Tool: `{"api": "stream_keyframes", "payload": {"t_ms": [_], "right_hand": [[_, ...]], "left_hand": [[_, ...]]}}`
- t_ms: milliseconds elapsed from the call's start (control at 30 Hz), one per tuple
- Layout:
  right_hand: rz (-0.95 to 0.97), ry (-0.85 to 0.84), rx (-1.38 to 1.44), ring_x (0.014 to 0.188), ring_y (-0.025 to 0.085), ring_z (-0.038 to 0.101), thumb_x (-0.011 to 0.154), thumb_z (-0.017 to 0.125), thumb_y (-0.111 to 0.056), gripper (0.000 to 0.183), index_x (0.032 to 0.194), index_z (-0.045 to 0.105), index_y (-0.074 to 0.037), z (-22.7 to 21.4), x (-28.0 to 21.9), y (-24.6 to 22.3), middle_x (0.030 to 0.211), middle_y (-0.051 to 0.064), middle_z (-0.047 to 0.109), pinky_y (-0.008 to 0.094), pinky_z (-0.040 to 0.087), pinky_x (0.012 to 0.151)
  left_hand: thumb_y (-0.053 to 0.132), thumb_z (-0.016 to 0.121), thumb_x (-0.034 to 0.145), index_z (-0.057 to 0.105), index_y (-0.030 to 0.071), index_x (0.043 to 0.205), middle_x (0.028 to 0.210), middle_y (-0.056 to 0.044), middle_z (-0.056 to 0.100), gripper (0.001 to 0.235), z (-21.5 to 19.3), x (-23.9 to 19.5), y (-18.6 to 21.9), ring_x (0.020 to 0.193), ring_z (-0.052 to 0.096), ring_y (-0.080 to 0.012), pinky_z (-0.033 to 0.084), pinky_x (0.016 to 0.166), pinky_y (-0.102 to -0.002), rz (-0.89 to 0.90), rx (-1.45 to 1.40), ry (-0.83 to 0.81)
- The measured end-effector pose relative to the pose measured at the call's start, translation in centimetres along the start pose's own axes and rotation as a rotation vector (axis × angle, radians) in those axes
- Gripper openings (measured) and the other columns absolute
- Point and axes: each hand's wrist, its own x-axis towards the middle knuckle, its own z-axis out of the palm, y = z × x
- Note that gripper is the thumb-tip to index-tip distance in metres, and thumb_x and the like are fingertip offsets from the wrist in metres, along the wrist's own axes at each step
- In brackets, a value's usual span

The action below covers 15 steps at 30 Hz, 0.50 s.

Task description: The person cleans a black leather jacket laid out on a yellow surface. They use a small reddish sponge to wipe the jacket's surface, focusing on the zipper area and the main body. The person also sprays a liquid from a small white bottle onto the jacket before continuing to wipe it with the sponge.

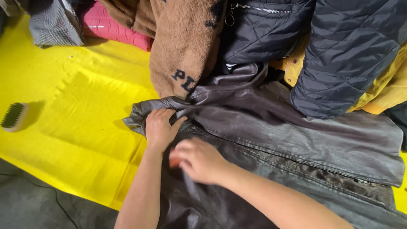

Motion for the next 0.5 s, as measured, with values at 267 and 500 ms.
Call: {"api": "stream_keyframes", "payload": {"t_ms": [267,500], "right_hand": [[-0.032,-0.318,0.134,0.09,0.026,0.061,0.089,0.049,-0.001,0.031,0.096,0.075,-0.016,-2.4,-6.1,-2.2,0.098,0.003,0.068,0.042,0.049,0.089],[-0.113,-0.13,0.153,0.097,0.029,0.064,0.09,0.05,-0.009,0.031,0.097,0.076,-0.024,-2.7,-3.1,-2.5,0.118,0.005,0.068,0.045,0.053,0.087]], "left_hand": [[0.049,0.082,0.086,0.076,0.007,0.091,0.085,-0.007,0.073,0.043,-1.4,0.8,1.4,0.081,0.066,-0.0307,0.051,0.077,-0.043,0.01,-0.038,-0.011],[0.048,0.084,0.086,0.074,0.008,0.087,0.082,-0.007,0.071,0.042,-1.3,0.8,1.2,0.078,0.065,-0.0317,0.051,0.075,-0.043,0.052,-0.031,0.042]]}}
